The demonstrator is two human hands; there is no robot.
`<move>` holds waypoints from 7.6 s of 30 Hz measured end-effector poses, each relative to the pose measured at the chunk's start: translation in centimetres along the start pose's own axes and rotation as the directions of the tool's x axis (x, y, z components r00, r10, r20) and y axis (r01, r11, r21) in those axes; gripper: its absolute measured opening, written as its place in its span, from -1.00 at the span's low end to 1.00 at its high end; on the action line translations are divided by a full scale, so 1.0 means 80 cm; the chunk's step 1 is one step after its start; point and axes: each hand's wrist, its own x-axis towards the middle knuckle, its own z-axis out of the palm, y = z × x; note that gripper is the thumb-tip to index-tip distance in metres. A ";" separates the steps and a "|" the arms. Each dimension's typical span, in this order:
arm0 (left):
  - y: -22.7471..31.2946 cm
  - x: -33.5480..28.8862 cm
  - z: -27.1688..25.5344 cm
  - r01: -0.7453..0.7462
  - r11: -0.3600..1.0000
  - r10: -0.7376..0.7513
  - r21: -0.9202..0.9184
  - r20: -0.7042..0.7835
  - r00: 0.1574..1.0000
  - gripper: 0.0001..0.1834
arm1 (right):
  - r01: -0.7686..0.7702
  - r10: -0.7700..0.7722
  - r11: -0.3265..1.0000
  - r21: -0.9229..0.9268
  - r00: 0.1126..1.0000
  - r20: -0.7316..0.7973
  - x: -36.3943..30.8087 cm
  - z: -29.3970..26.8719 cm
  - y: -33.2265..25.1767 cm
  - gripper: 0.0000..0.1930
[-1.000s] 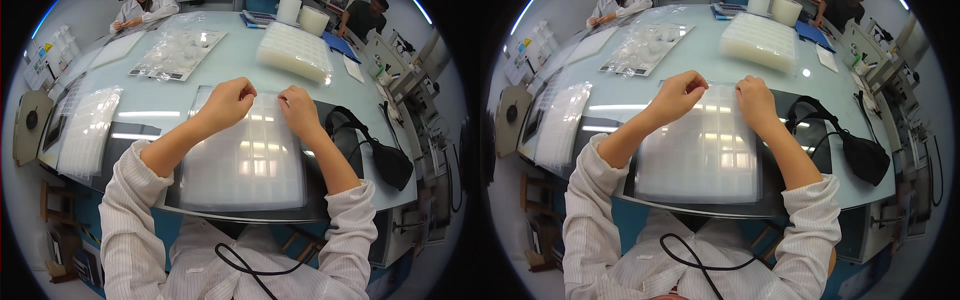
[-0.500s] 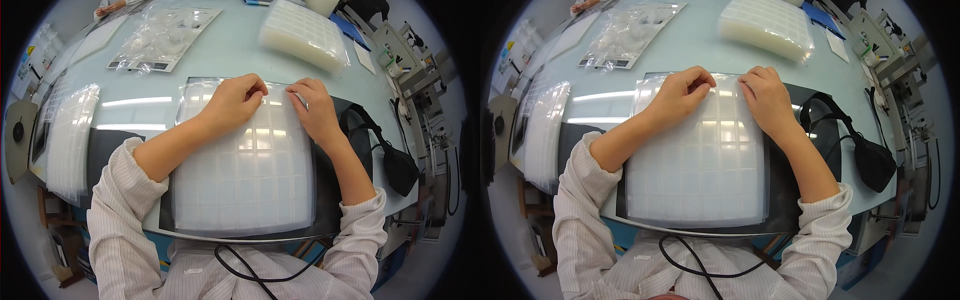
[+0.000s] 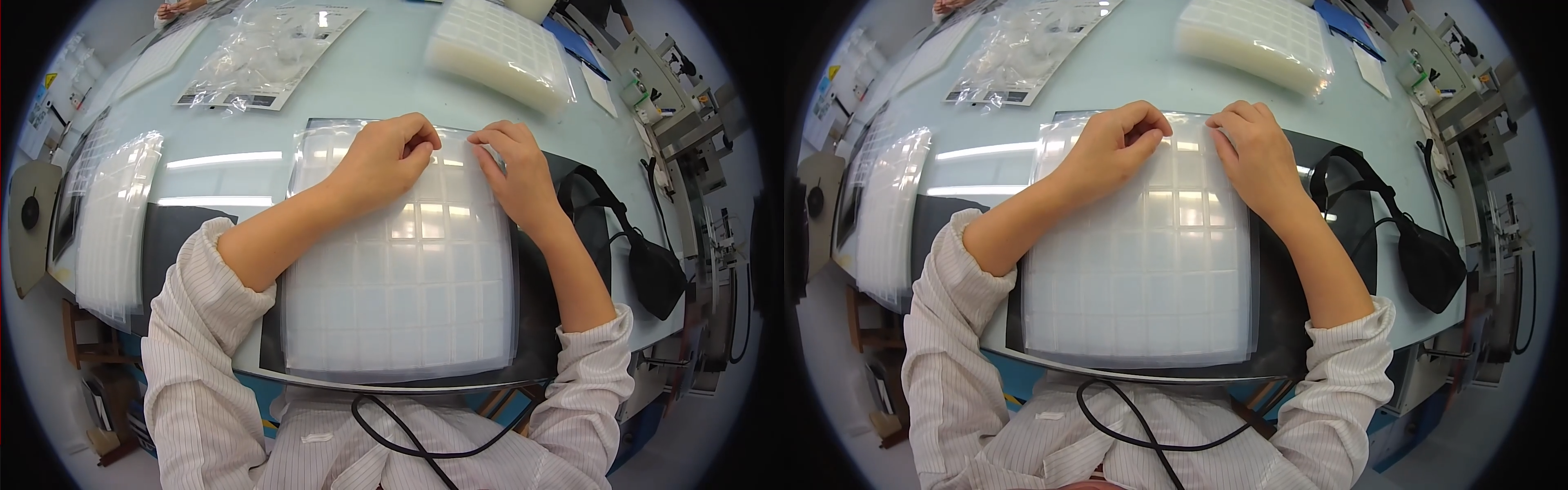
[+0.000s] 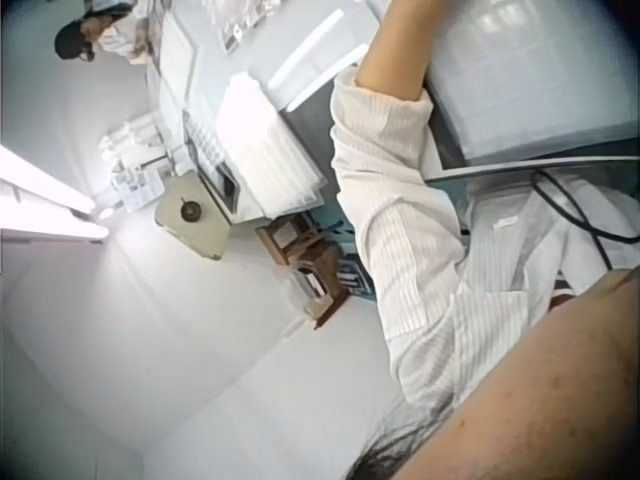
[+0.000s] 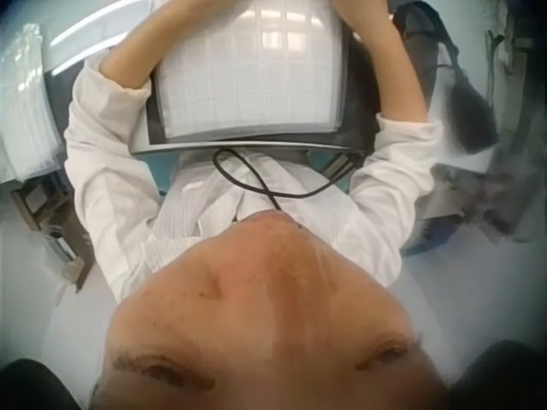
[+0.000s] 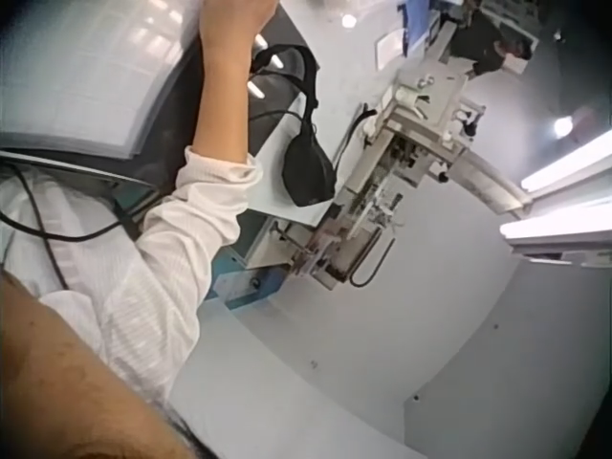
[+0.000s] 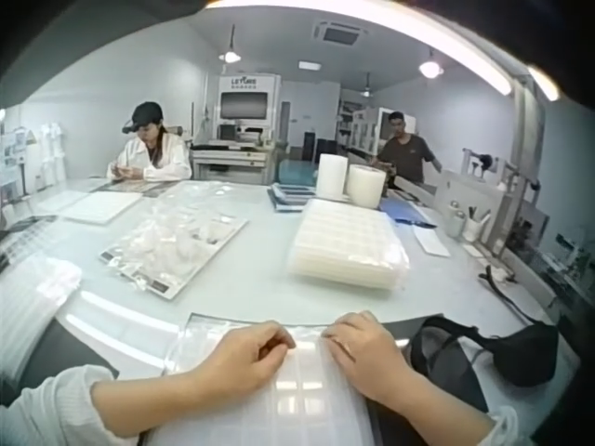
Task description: Manually picking small electronic components from a adhesive sheet and placing them into a grid-like organizational tray.
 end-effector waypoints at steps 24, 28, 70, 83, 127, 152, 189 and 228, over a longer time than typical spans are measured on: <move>-0.002 0.007 -0.011 0.085 0.861 -0.188 -0.502 -0.157 0.969 -0.75 | -0.145 0.134 0.970 0.193 0.988 0.072 0.015 0.010 -0.029 -0.89; -0.007 0.008 -0.016 0.159 0.744 -0.332 -0.649 -0.152 0.931 -0.78 | -0.057 0.055 0.998 0.013 0.991 0.126 0.017 0.009 -0.028 -0.90; -0.022 -0.001 -0.023 0.114 0.874 -0.227 -0.471 -0.190 0.955 -0.66 | 0.064 -0.065 0.998 0.016 0.997 0.050 0.028 0.037 -0.053 -0.93; -0.030 0.003 -0.034 0.174 0.837 -0.230 -0.518 -0.045 0.972 -0.66 | 0.175 -0.175 0.984 -0.029 0.985 0.002 0.035 0.026 -0.055 -0.91; -0.024 -0.056 -0.104 0.184 0.883 -0.273 -0.432 -0.152 0.950 -0.65 | 0.100 -0.104 0.994 0.040 0.988 0.111 0.061 0.075 -0.104 -0.88; -0.016 -0.058 -0.099 0.066 0.898 -0.080 -0.435 -0.014 0.997 -0.61 | 0.052 -0.067 0.903 0.427 0.998 0.019 0.094 0.034 -0.133 -0.87; -0.057 -0.057 -0.140 0.194 0.801 -0.413 -0.566 -0.289 0.863 -0.73 | 0.221 -0.225 0.973 0.062 0.972 0.065 0.090 0.116 -0.151 -0.87; -0.054 -0.068 -0.128 0.135 0.821 -0.292 -0.554 -0.204 0.934 -0.70 | 0.268 -0.270 0.963 0.038 0.955 0.122 0.045 0.102 -0.180 -0.91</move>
